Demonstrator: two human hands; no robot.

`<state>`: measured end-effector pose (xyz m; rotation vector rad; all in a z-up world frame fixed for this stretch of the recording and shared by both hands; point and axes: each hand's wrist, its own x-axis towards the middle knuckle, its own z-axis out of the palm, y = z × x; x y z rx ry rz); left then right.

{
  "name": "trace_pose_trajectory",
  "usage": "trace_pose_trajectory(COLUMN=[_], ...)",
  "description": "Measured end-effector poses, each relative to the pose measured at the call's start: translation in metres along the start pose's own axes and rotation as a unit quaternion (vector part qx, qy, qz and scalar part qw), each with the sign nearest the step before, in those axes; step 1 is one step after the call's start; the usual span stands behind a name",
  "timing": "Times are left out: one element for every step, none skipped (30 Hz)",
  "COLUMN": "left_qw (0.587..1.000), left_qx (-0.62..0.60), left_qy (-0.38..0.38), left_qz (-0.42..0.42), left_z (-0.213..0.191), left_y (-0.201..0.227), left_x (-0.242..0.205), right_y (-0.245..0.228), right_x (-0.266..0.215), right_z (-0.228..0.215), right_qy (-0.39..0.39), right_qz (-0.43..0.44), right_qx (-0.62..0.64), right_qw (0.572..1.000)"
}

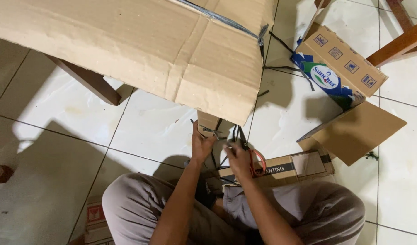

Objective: Cutting plastic straps and cardboard boxes using scissors

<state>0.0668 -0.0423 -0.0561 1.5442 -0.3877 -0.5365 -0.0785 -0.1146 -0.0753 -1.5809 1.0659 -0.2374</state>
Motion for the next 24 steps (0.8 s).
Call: trace_pose_trajectory(left_qw=[1.0, 1.0, 1.0, 1.0, 1.0, 1.0, 1.0, 1.0, 1.0, 1.0, 1.0, 0.999, 0.999, 0.999, 0.999, 0.999, 0.997, 0.996, 0.996, 0.992, 0.988, 0.988, 0.987, 0.986], left_qx=[0.0, -0.001, -0.002, -0.003, 0.009, 0.021, 0.022, 0.01, -0.002, -0.002, -0.001, 0.0, 0.0, -0.015, -0.03, -0.03, -0.055, -0.08, -0.08, -0.113, -0.147, -0.147, -0.149, -0.151], left_qy=[-0.002, -0.002, -0.003, -0.005, -0.003, -0.002, -0.001, -0.005, -0.008, -0.006, -0.01, -0.015, -0.013, -0.012, -0.011, -0.011, -0.009, -0.006, -0.006, -0.01, -0.014, -0.013, -0.02, -0.027], left_qz=[0.001, 0.002, 0.003, 0.003, 0.0, -0.004, -0.004, -0.015, -0.027, -0.026, -0.029, -0.032, -0.033, -0.037, -0.041, -0.042, -0.043, -0.045, -0.045, -0.047, -0.049, -0.048, -0.056, -0.065], left_z=[0.0, 0.0, 0.001, 0.001, -0.001, -0.002, -0.002, -0.001, 0.0, -0.002, -0.003, -0.004, -0.003, -0.003, -0.003, -0.003, -0.004, -0.004, -0.004, -0.003, -0.002, -0.003, -0.004, -0.005], left_y=[-0.002, -0.004, -0.006, -0.005, -0.004, -0.004, -0.006, -0.008, -0.01, -0.007, -0.005, -0.002, -0.006, -0.009, -0.013, -0.013, -0.012, -0.011, -0.01, -0.009, -0.008, -0.006, -0.005, -0.004], left_x=[0.0, 0.0, 0.0, 0.001, 0.0, 0.0, 0.001, 0.002, 0.003, 0.003, 0.003, 0.002, 0.003, 0.005, 0.006, 0.005, 0.005, 0.005, 0.005, 0.004, 0.004, 0.005, 0.003, 0.002], right_y=[0.001, 0.002, 0.004, 0.003, 0.003, 0.002, -0.005, -0.012, -0.019, -0.027, -0.034, -0.041, -0.048, -0.055, -0.061, -0.07, -0.08, -0.09, -0.098, -0.107, -0.115, -0.118, -0.119, -0.12], right_x=[0.0, 0.001, 0.002, 0.005, 0.007, 0.009, 0.009, 0.008, 0.009, 0.009, 0.008, 0.008, 0.006, 0.005, 0.003, 0.002, 0.001, 0.0, 0.001, 0.003, 0.004, 0.007, 0.01, 0.012], right_z=[0.003, 0.005, 0.006, -0.002, -0.01, -0.018, -0.02, -0.021, -0.022, -0.024, -0.026, -0.028, -0.028, -0.029, -0.029, -0.029, -0.029, -0.028, -0.026, -0.025, -0.024, -0.024, -0.024, -0.024], right_qy=[0.002, 0.109, 0.214, 0.216, 0.205, 0.194, 0.193, 0.164, 0.134, 0.133, 0.114, 0.094, 0.093, 0.092, 0.092, 0.092, 0.12, 0.149, 0.148, 0.182, 0.215, 0.214, 0.182, 0.149], right_qz=[0.0, 0.076, 0.151, 0.151, 0.143, 0.136, 0.136, 0.133, 0.129, 0.129, 0.129, 0.128, 0.128, 0.128, 0.128, 0.129, 0.126, 0.123, 0.123, 0.11, 0.097, 0.096, 0.118, 0.14], right_qx=[0.001, 0.076, 0.15, 0.15, 0.161, 0.172, 0.172, 0.208, 0.243, 0.243, 0.309, 0.374, 0.373, 0.374, 0.375, 0.375, 0.384, 0.392, 0.393, 0.4, 0.406, 0.406, 0.374, 0.341], right_qw=[1.0, 0.988, 0.953, 0.953, 0.955, 0.956, 0.956, 0.955, 0.952, 0.952, 0.935, 0.914, 0.914, 0.914, 0.913, 0.913, 0.907, 0.899, 0.899, 0.891, 0.883, 0.883, 0.902, 0.917])
